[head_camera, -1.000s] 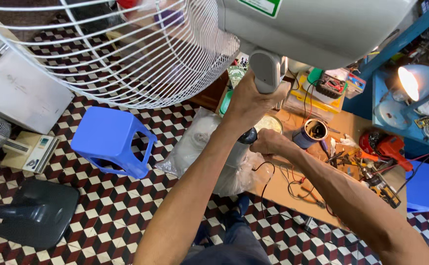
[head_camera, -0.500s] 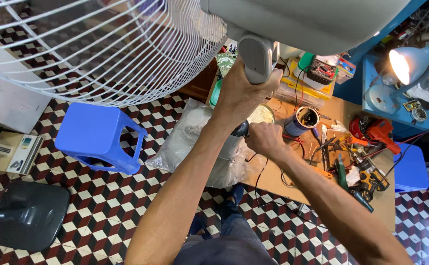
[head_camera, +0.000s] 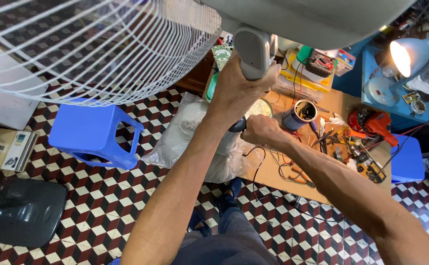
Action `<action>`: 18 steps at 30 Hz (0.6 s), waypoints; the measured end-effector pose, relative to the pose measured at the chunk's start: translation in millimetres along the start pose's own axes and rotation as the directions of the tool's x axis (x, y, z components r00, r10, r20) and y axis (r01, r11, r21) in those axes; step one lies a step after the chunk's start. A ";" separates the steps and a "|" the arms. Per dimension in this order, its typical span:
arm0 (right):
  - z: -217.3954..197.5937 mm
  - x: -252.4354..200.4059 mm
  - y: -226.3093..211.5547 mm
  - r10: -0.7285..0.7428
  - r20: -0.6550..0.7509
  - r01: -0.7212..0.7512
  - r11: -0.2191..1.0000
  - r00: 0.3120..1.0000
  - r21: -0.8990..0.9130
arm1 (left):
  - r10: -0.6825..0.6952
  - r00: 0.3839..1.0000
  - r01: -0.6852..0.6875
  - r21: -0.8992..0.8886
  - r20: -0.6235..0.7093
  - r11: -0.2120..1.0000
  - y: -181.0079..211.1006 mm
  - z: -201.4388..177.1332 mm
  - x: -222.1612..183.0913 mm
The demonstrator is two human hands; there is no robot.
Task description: The person uses a power drill to work on the base of an electric kettle, then tests it with a multimeter. They then move to a standing fan, plug it in, and test its operation by turning it on and off.
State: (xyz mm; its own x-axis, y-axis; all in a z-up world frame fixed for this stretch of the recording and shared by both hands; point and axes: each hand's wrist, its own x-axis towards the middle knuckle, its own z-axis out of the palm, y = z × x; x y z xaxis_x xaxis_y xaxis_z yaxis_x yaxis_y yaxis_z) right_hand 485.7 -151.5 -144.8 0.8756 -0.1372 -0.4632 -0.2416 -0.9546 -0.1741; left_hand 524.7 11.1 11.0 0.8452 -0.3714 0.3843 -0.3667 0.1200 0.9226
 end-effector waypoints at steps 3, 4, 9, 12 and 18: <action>13.6 -17.6 -9.6 -0.177 -0.425 0.086 0.971 0.888 -0.225 | -0.035 0.999 0.035 -0.033 -0.004 0.999 -0.5 1.4 2.9; 14.7 -22.9 -13.8 -0.146 -0.451 0.063 0.979 0.881 -0.195 | -0.005 1.000 0.005 -0.006 -0.017 1.000 -0.8 1.5 1.7; -27.1 -17.6 -13.1 -0.041 0.055 0.039 0.999 0.998 0.029 | -0.026 1.000 0.026 0.010 0.017 1.000 -2.0 1.4 1.4; -49.4 -6.5 -2.7 -0.085 0.481 -0.129 0.910 0.872 0.394 | -0.020 0.999 0.021 -0.049 0.025 0.999 -1.3 0.3 1.9; -17.7 -2.0 -0.6 -0.011 0.201 -0.039 0.968 0.980 0.247 | -0.031 0.999 0.032 -0.059 0.026 0.998 0.5 1.4 1.2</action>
State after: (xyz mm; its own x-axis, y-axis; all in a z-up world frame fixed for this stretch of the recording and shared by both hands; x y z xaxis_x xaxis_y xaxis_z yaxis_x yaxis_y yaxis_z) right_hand 491.5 -155.3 -128.4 0.7766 -0.0706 -0.6260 -0.3719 -0.8535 -0.3650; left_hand 525.0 9.4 11.8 0.8456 -0.3989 0.3547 -0.3157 0.1621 0.9349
